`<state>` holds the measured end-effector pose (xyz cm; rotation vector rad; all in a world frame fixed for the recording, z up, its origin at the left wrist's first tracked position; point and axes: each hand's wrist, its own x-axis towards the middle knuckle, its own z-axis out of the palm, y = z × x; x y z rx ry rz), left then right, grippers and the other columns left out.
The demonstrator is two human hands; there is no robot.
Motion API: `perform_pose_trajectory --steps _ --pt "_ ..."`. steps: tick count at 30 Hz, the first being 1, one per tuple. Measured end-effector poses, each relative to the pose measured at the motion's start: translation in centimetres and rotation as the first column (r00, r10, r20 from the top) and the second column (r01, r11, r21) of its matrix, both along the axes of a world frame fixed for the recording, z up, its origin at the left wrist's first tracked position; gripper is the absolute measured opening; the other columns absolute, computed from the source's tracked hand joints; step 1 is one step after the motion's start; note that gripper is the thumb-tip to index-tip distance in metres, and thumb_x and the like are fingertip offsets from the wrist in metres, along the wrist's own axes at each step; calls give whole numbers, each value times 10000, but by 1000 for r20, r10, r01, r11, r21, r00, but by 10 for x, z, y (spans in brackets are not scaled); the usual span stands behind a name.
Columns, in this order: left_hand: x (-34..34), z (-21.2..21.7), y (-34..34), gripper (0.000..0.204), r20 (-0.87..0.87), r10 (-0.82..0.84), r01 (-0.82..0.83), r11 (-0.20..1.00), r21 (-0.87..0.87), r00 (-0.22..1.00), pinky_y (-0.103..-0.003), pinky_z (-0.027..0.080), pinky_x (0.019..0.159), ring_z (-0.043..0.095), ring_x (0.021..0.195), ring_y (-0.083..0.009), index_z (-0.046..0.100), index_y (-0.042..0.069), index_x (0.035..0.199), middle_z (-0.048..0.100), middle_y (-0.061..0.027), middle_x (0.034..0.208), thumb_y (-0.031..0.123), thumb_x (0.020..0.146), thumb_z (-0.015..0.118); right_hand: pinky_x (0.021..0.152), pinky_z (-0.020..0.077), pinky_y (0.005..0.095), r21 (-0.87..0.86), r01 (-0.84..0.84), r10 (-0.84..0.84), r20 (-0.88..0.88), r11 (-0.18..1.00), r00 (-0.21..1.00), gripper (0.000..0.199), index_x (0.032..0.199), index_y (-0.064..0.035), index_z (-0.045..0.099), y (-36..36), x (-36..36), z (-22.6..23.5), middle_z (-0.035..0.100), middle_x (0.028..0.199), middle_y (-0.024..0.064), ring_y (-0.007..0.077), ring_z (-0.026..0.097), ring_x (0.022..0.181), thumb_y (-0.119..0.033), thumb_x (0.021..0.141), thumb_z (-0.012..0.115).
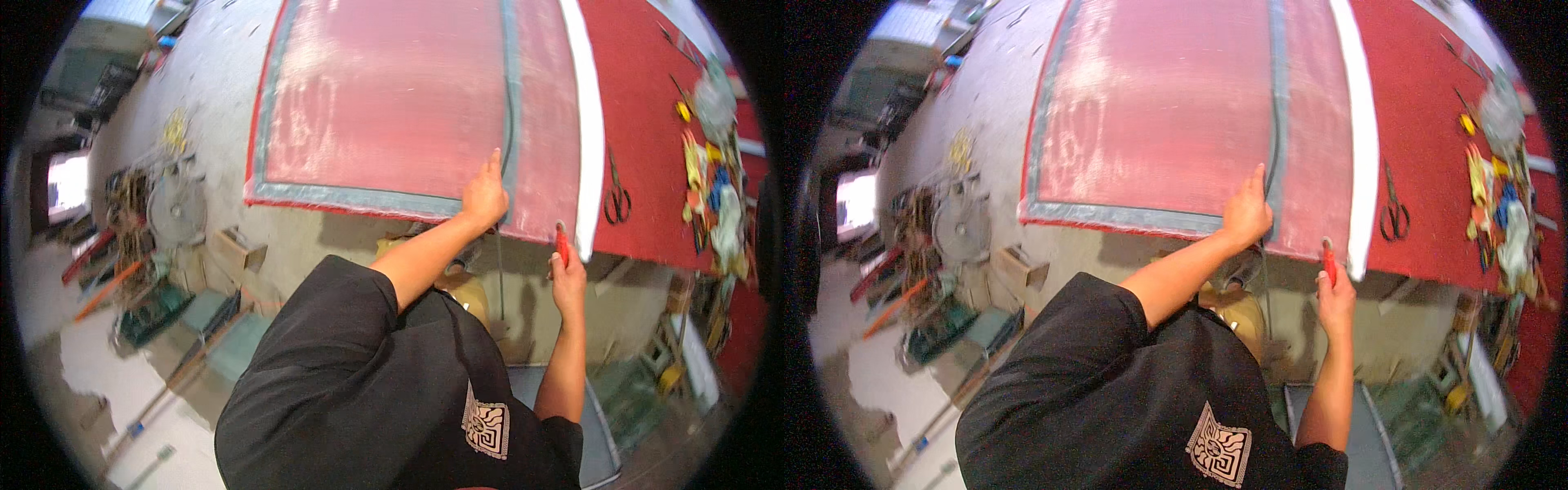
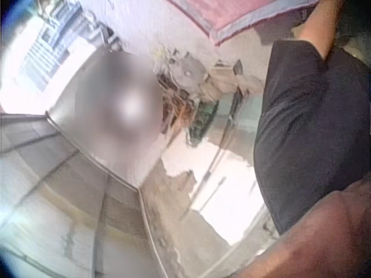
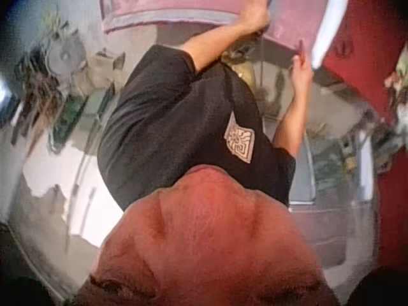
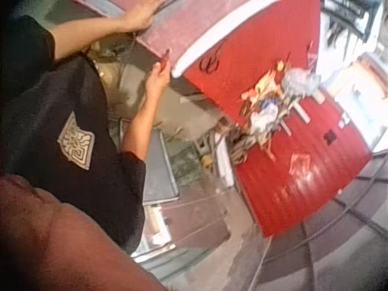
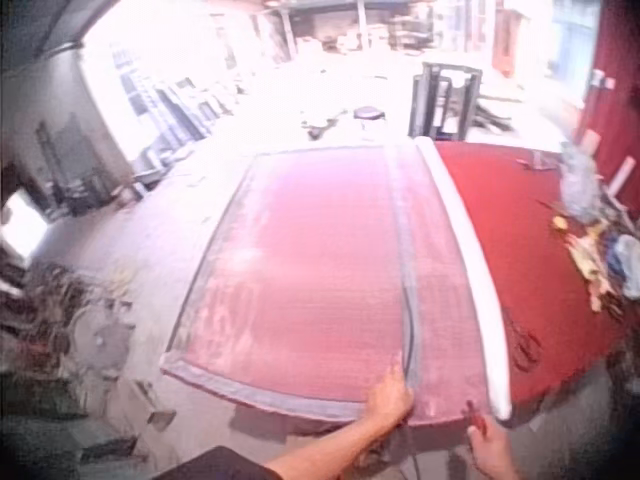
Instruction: The person cuts a piece of mesh fabric around a frame using a pair of shears, after measuring it with a ruler and marking the cutting line with a tool.
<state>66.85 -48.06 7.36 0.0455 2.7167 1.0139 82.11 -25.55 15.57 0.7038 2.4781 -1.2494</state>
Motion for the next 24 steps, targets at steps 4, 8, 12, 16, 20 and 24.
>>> perform_pose_trajectory --steps 4,8,12,16,20,24 --pt "-2 12 -15 838 -184 108 -104 994 28 977 -569 563 919 648 1090 -480 380 154 1659 590 -248 1273 11 874 636 677 538 344 -29 -126 125 -19 992 992 385 1424 -76 654 4 -63 6 675 853 52 144 650 712 -244 1079 621" --pt "-12 36 -25 712 -357 6 -84 976 -202 934 -561 326 1250 452 1485 -402 488 107 1598 475 -225 1608 54 905 639 796 555 403 140 -295 310 -106 945 945 356 1371 -82 670 15 -110 -7 716 925 140 254 705 838 -267 1069 633" --pt "-16 24 9 511 -343 -394 220 866 -449 853 -527 253 1316 405 1562 -332 573 -24 1493 479 -230 1633 103 999 534 753 538 364 94 -295 300 -48 951 953 373 1397 -53 649 18 -135 -4 678 870 94 172 638 769 -240 1074 642" --pt "-24 8 34 581 -181 -358 235 845 -480 916 -513 223 1331 364 1590 -368 498 -73 1546 440 -266 1658 208 1038 516 780 549 395 89 -281 284 -29 956 958 356 1358 -58 670 5 -153 7 703 882 153 240 691 818 -248 1058 647" --pt "-35 11 47 675 -213 -271 158 887 -434 939 -516 186 1347 309 1617 -404 414 -81 1606 377 -296 1693 281 1045 511 703 538 346 127 -286 293 -37 950 956 350 1366 -42 658 9 -169 -3 670 858 76 143 636 747 -239 1078 636" --pt "-41 -18 84 752 -254 -298 158 876 -455 920 -514 139 1361 243 1646 -406 379 -109 1614 316 -318 1718 321 1020 547 684 537 328 95 -297 309 -172 950 935 337 1340 -34 663 12 -184 -27 666 884 34 127 617 728 -252 1085 632"
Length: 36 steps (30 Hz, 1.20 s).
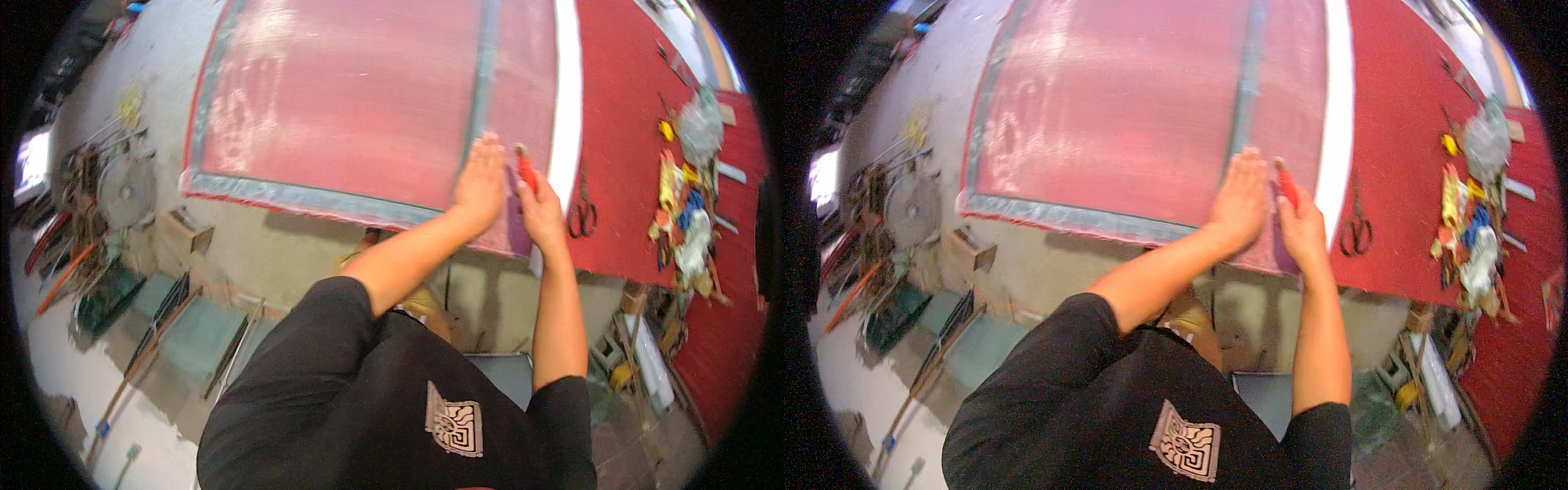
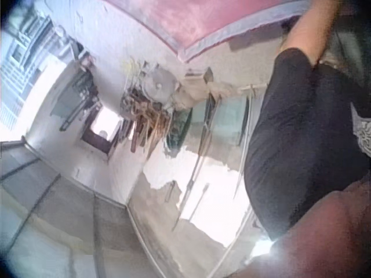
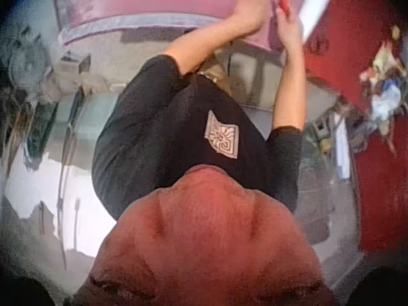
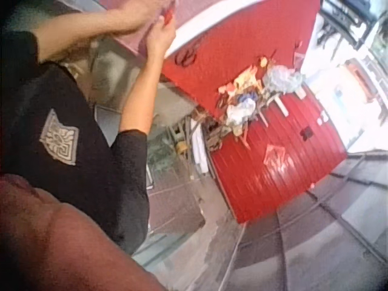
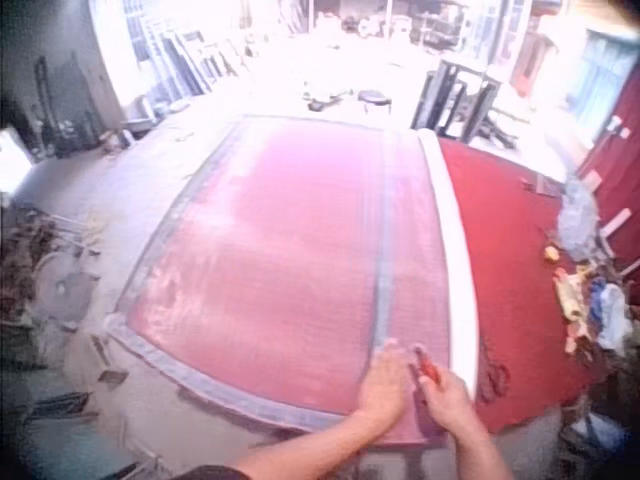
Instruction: The person cuts a piece of mesh fabric around a frame using a pair of shears, after measuring it with a ruler and marking the cutting line with a tool.
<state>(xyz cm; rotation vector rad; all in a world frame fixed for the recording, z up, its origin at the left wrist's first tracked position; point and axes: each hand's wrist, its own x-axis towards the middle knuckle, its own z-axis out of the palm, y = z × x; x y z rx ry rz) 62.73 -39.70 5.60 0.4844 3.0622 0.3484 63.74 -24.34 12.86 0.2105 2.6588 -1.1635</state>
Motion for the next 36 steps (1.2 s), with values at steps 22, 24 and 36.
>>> perform_pose_trajectory --steps 22,24,36 --pt "-31 -25 -9 697 91 28 -53 955 293 995 -522 73 1367 120 1673 -416 302 -65 1667 218 -302 1761 284 1076 424 866 576 439 61 0 -6 100 998 995 410 1378 -14 672 -29 -81 -22 763 1055 202 295 744 953 -286 1081 598" --pt "-32 -25 -5 698 70 32 -48 971 234 997 -514 80 1369 125 1672 -409 314 -72 1661 232 -291 1758 260 1061 441 906 560 511 144 -15 -13 187 990 982 399 1234 -12 711 -47 -112 -13 757 1033 272 422 747 997 -348 1070 574" --pt "-33 -3 -7 778 120 -3 -2 999 39 993 -527 94 1363 153 1658 -423 304 -139 1633 260 -286 1747 370 1072 481 834 593 530 452 -299 93 423 840 901 576 1030 85 752 -118 -216 -4 755 882 284 434 771 886 -395 1102 442"
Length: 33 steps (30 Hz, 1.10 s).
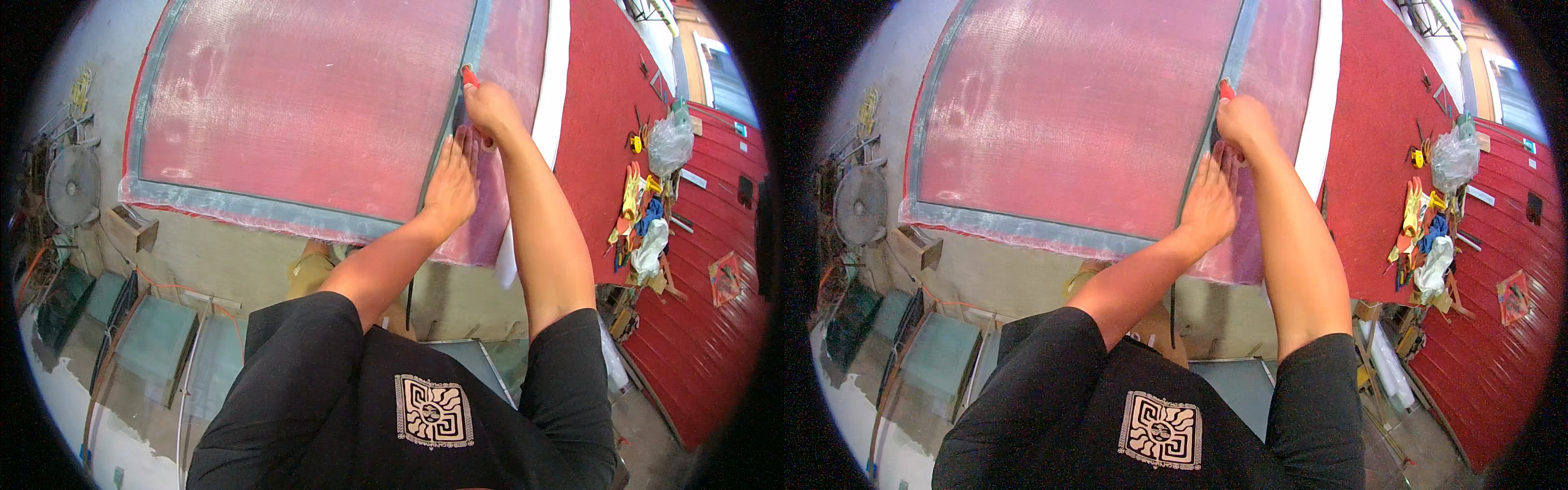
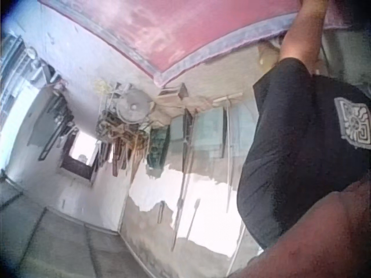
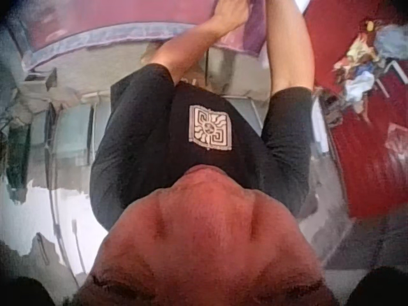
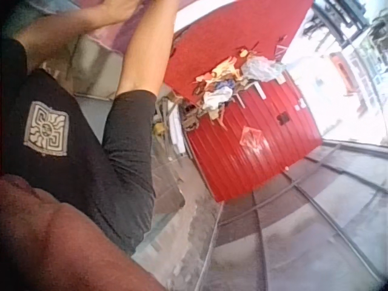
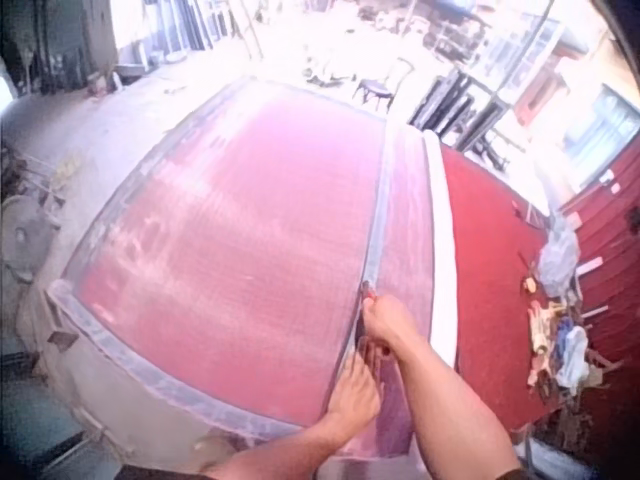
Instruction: The person cuts a piece of mesh fabric around a frame using a pair of shears, after measuring it with a ruler and marking the cutting line with a tool.
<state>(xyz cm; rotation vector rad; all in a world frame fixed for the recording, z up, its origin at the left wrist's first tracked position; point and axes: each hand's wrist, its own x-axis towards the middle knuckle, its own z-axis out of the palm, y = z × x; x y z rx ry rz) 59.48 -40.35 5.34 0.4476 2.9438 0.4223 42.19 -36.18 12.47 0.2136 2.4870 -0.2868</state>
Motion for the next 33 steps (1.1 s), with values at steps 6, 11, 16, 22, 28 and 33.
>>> perform_pose_trajectory --steps 6,11,16,22,28,33 --pt "-2 -5 -2 780 12 -44 44 996 -71 999 -531 105 1359 162 1656 -415 318 -106 1646 255 -261 1760 411 1083 475 867 594 525 70 50 -58 114 996 992 563 1078 76 765 -35 -22 12 759 989 312 463 766 940 -379 1099 434" --pt "-1 -4 -4 740 -12 -71 70 996 -61 997 -503 109 1360 177 1653 -411 355 -103 1632 273 -269 1751 377 1080 466 981 565 536 173 -41 61 -114 984 992 573 1138 50 770 -19 -27 -24 735 1149 345 488 733 1100 -423 1090 451" --pt "-4 -7 -5 690 -1 -6 6 1000 11 1000 -501 102 1362 183 1653 -411 376 -107 1622 292 -281 1741 286 1057 436 990 558 543 119 45 -27 -150 992 988 573 1140 70 763 11 -30 -16 740 1140 343 472 737 1103 -415 1080 464" --pt "-3 -12 -3 671 -14 -6 7 996 90 1000 -500 97 1366 176 1655 -415 395 -120 1604 298 -286 1735 257 1050 436 968 559 545 92 107 -111 41 990 993 564 1096 95 758 -16 -23 7 752 1052 339 468 752 1043 -376 1077 448" --pt "-3 -15 -4 713 -18 16 -13 991 134 1000 -504 109 1366 166 1656 -424 391 -134 1599 292 -300 1730 282 1029 502 583 557 523 36 -6 6 -20 999 1000 577 850 102 682 -6 -36 -14 674 674 209 375 679 540 -352 1112 441" --pt "-3 -16 -2 758 -26 19 -14 988 157 999 -510 118 1365 163 1655 -426 384 -140 1599 277 -306 1732 304 1007 548 597 572 497 94 -25 15 109 995 994 449 856 113 700 -15 -50 -6 685 722 250 376 697 584 -208 1047 450"
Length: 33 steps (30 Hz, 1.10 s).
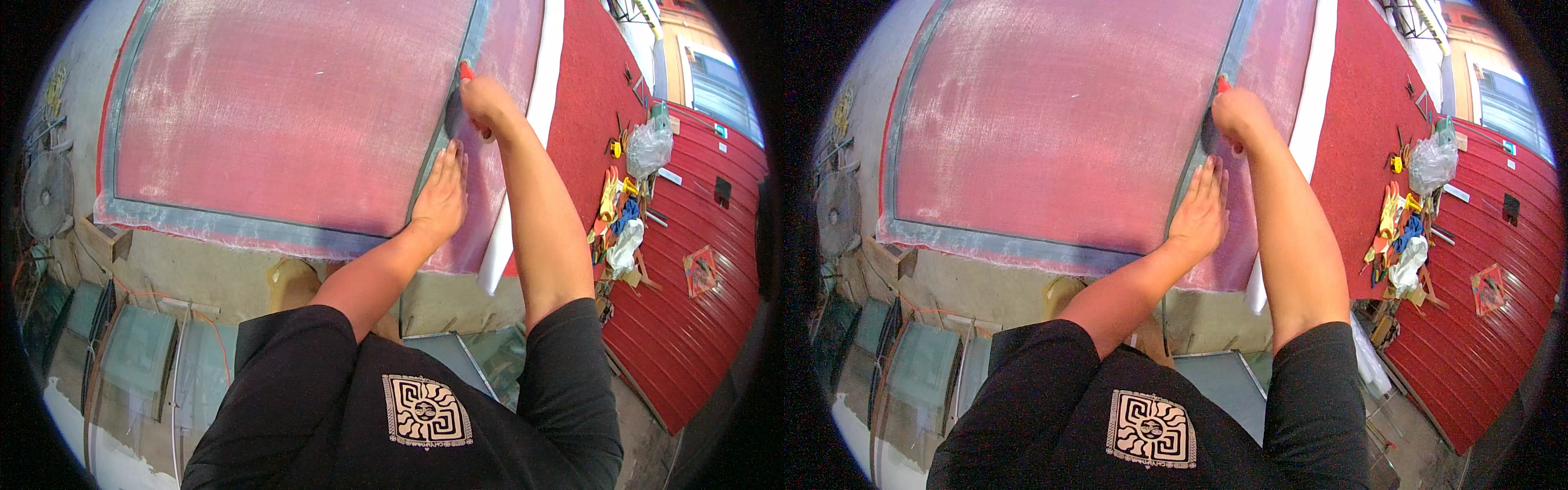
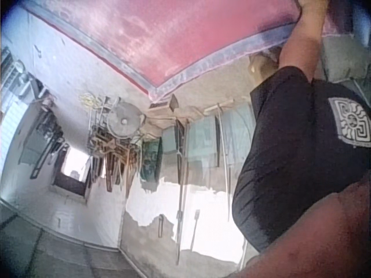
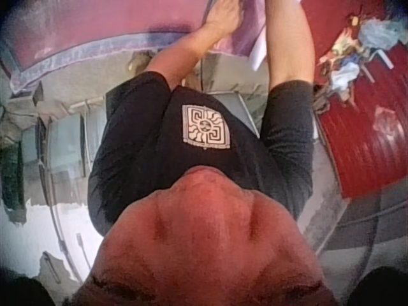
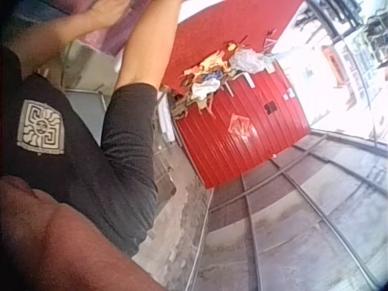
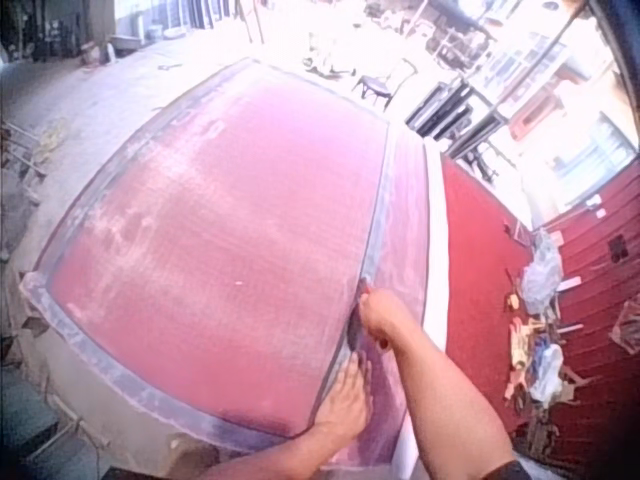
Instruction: The person cuts a piece of mesh fabric around a frame using a pair of shears, after measuring it with a ruler and marking the cutting line with a tool.
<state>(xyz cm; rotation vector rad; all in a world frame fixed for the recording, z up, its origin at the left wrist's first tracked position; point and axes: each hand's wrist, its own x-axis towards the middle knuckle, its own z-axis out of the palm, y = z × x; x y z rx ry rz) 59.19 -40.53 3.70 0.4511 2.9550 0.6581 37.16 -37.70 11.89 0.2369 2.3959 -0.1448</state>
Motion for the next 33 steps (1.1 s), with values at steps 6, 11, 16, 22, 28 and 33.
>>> perform_pose_trajectory --steps 6,11,16,22,28,33 --pt "-4 7 0 784 40 -20 24 994 -104 999 -506 97 1367 138 1666 -401 345 -125 1625 271 -275 1747 341 1027 542 673 619 496 100 -130 120 101 986 988 288 975 117 758 -8 0 -3 757 910 312 396 785 750 -65 948 535" --pt "-2 6 2 796 41 -19 24 991 -132 999 -506 78 1366 135 1667 -392 325 -89 1652 271 -246 1760 393 1054 534 632 623 485 119 -330 335 -25 936 942 254 919 108 766 4 23 -21 755 841 285 378 775 688 -39 927 559" --pt "1 15 -2 720 75 -62 72 989 -127 995 -516 70 1363 162 1663 -389 312 -91 1657 281 -244 1759 323 1078 417 736 631 506 122 -238 225 114 964 968 354 1134 70 759 -1 26 -12 771 1033 300 440 789 880 -137 1020 495" --pt "-4 -1 3 656 64 -76 83 990 -115 995 -563 92 1354 206 1638 -433 460 -62 1594 339 -235 1735 353 1086 447 913 608 496 158 -211 193 121 965 974 375 1172 46 766 -24 42 15 767 1167 277 426 761 1077 -154 1035 480" --pt "-2 -21 7 639 156 -77 94 990 -106 985 -509 131 1353 263 1632 -363 321 -86 1653 343 -211 1741 215 1089 329 883 608 525 67 -81 86 -66 994 994 340 1101 102 746 -21 74 -9 752 1070 341 467 753 1037 -121 958 533" --pt "8 -58 62 617 184 40 -23 996 -91 982 -495 163 1352 278 1628 -328 287 -42 1679 300 -175 1767 156 1095 309 854 607 541 107 -129 123 64 986 990 304 1105 71 759 -17 56 13 762 1095 308 456 759 1010 -141 943 614"
